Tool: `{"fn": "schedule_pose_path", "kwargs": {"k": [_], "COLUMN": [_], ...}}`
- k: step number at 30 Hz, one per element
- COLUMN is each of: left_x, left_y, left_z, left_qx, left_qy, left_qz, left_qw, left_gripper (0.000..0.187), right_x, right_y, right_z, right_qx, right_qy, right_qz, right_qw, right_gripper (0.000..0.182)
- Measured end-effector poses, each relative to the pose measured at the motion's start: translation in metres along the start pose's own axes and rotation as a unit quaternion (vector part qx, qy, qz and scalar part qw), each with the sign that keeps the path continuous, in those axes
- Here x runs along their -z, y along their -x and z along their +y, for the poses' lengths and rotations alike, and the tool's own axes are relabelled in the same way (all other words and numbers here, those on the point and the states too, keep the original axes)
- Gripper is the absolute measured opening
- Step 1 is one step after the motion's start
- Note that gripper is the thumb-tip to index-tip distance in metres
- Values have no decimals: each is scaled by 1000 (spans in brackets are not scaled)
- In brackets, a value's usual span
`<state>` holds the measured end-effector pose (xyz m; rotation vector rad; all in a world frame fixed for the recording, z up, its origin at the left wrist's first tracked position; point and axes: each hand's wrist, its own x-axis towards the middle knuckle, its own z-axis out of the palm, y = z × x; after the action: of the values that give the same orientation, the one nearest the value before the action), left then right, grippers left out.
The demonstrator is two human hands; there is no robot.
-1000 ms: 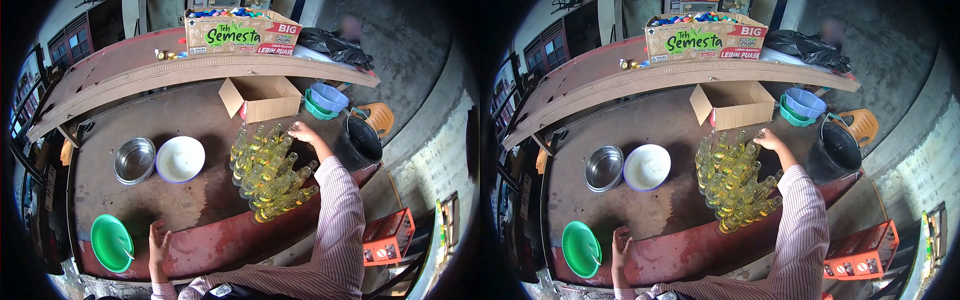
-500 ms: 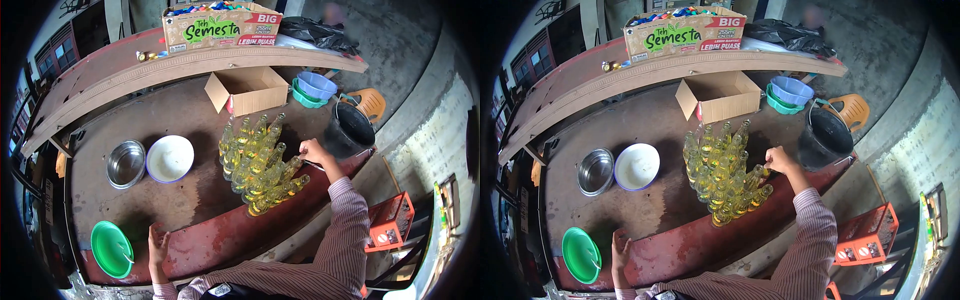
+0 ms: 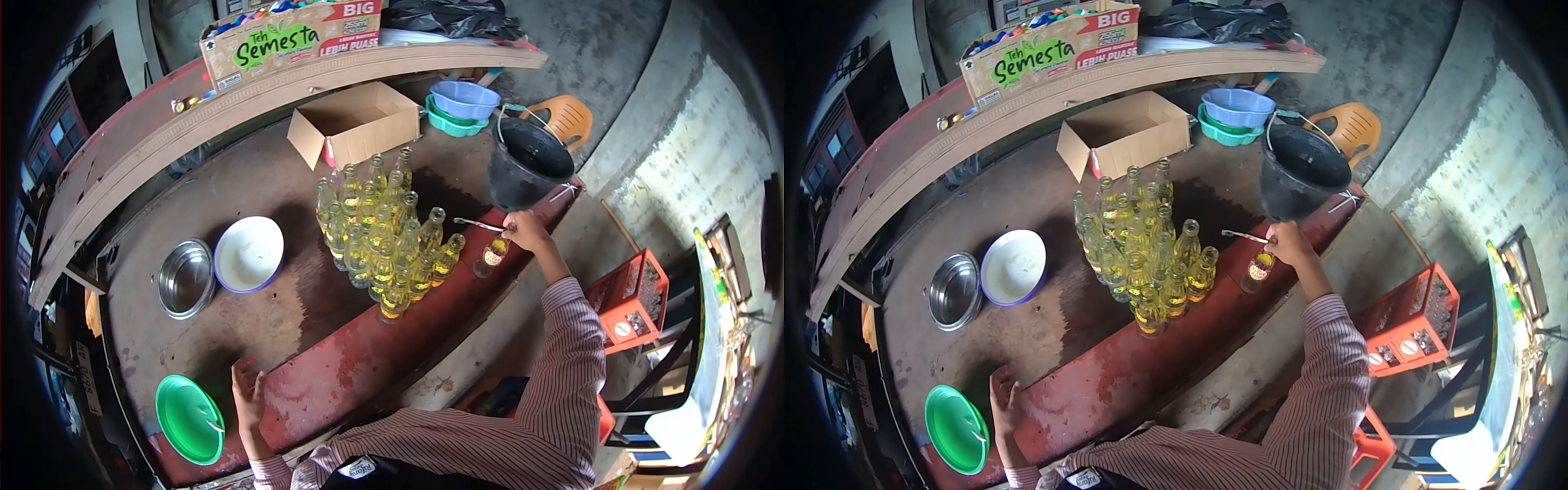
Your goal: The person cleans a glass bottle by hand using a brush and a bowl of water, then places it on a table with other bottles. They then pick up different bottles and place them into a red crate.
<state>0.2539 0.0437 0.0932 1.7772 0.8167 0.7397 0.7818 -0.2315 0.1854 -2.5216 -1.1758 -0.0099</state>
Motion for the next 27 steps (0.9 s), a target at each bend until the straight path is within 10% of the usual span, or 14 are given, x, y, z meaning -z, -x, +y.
{"fn": "schedule_pose_path", "kwargs": {"k": [9, 15, 20, 27], "left_x": [-22, -35, -33, -30], "left_y": [-6, -5, 6, 42], "left_z": [-7, 16, 4, 35], "left_qx": [-5, -47, -51, -128], "left_qy": [58, 35, 49, -348], "left_qz": [-70, -148, -195, -292], "left_qw": [996, 987, 978, 882], "left_gripper": [35, 35, 36, 56], "right_x": [-27, -33, -92, -184], "right_y": [25, 54, 141, 375], "right_z": [32, -6, -47, -153], "right_qx": [-68, -231, -117, -287], "right_qy": [-32, -16, -143, -114], "right_qz": [76, 158, 441, 304], "right_qw": [994, 960, 878, 901], "right_gripper": [24, 92, 55, 33]}}
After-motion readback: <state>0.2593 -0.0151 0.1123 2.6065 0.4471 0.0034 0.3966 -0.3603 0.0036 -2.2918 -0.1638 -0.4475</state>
